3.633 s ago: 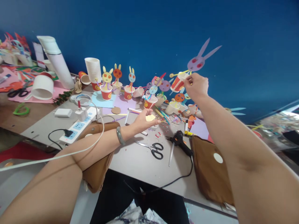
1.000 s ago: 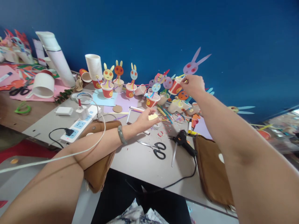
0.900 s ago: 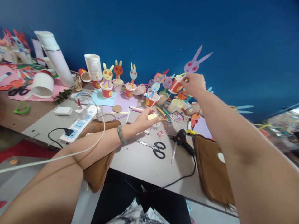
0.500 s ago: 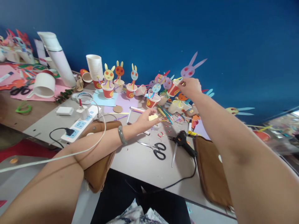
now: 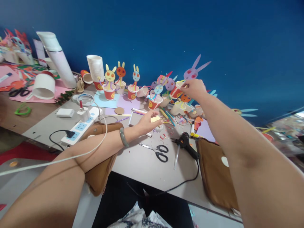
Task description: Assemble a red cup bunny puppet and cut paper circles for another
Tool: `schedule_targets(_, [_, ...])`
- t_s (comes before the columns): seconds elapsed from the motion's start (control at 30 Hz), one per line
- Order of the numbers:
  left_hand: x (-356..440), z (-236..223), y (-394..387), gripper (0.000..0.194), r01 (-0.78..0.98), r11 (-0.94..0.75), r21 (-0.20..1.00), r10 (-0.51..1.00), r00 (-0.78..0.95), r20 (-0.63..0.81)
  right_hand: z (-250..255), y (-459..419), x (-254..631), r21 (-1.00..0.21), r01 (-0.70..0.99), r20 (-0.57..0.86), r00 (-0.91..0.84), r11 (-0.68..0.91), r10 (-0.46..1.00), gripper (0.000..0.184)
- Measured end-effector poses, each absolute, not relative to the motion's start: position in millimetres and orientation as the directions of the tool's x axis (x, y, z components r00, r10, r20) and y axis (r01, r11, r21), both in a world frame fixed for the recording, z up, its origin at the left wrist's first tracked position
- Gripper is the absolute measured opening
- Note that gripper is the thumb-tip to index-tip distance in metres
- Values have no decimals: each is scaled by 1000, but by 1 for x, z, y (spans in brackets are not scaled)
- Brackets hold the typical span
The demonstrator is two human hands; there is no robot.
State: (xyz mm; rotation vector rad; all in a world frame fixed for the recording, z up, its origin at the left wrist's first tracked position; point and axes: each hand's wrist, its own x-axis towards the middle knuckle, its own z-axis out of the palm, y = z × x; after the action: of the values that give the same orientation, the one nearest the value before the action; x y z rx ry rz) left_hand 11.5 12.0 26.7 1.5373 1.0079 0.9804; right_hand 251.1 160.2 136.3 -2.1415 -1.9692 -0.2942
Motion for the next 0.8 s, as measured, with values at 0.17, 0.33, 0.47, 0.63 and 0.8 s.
schedule_targets(0.17, [11, 32, 10, 37, 142, -143, 980, 945, 315, 92, 140, 162, 252, -17, 997, 252, 74, -72, 965, 21])
schedule_targets(0.33, [9, 33, 7, 39, 123, -133, 983, 941, 326, 86, 140, 163, 251, -10, 996, 249, 87, -87, 964, 15])
schedule_targets(0.47, [11, 29, 10, 37, 120, -129, 984, 945, 315, 86, 140, 163, 250, 8, 995, 261, 97, -102, 960, 11])
schedule_targets(0.63, [12, 26, 14, 34, 125, -165, 978, 946, 299, 121, 147, 159, 250, 19, 991, 332, 118, -131, 936, 16])
schedule_targets(0.8, [9, 29, 11, 39, 129, -164, 978, 937, 331, 114, 173, 152, 257, -29, 990, 452, 135, -137, 882, 25])
